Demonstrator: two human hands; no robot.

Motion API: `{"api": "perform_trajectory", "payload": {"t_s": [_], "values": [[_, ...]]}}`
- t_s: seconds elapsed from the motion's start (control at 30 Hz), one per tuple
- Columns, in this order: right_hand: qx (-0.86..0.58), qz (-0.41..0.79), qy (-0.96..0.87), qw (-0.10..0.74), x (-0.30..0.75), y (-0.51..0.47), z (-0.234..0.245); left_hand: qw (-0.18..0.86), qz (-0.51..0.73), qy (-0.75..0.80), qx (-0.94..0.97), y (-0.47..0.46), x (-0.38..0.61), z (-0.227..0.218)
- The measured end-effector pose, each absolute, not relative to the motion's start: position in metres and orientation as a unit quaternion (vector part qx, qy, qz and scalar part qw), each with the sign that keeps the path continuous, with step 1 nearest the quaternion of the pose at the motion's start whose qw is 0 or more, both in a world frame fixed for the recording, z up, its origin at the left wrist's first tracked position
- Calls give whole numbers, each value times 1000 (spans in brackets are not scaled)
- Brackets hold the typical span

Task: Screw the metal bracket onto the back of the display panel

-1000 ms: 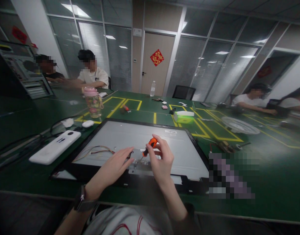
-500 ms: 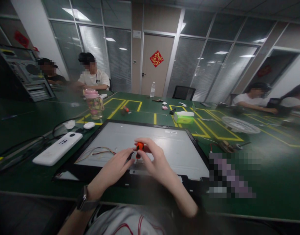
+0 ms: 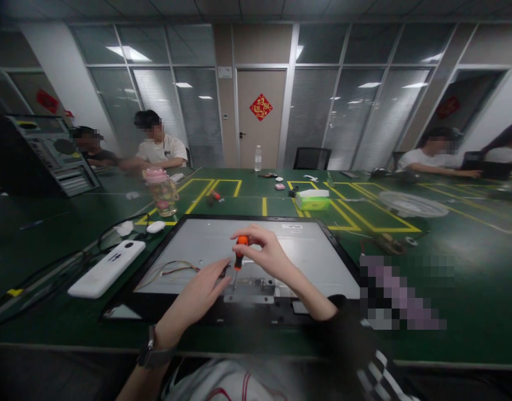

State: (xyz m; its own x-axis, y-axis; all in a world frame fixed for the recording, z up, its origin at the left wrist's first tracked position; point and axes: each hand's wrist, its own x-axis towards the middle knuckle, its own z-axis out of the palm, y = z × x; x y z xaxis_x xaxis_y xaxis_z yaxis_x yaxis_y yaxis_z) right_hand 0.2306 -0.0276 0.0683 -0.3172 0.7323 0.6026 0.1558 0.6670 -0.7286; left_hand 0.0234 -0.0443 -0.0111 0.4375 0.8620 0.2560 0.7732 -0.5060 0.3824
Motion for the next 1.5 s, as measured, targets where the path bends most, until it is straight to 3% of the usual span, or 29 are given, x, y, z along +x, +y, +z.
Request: {"api": "perform_trajectory", "payload": {"t_s": [0.1,0.27,0.4,1.0,1.33,1.5], "values": [[-297,277,-752,520,230,-23,61,102,214,486,841,-43,23,-13],[-262,399,-704,526,231,-18,54,103,215,489,839,-43,23,-14],[-250,418,-663,569,228,-20,52,104,204,489,841,-44,24,-10],[-155,572,-614,521,222,-25,47,97,220,481,843,-42,23,-15],[-193,512,-651,527,226,-24,47,101,212,484,843,-43,23,-12],[-245,390,-673,578,222,-26,43,95,216,481,844,-42,23,-14]]}}
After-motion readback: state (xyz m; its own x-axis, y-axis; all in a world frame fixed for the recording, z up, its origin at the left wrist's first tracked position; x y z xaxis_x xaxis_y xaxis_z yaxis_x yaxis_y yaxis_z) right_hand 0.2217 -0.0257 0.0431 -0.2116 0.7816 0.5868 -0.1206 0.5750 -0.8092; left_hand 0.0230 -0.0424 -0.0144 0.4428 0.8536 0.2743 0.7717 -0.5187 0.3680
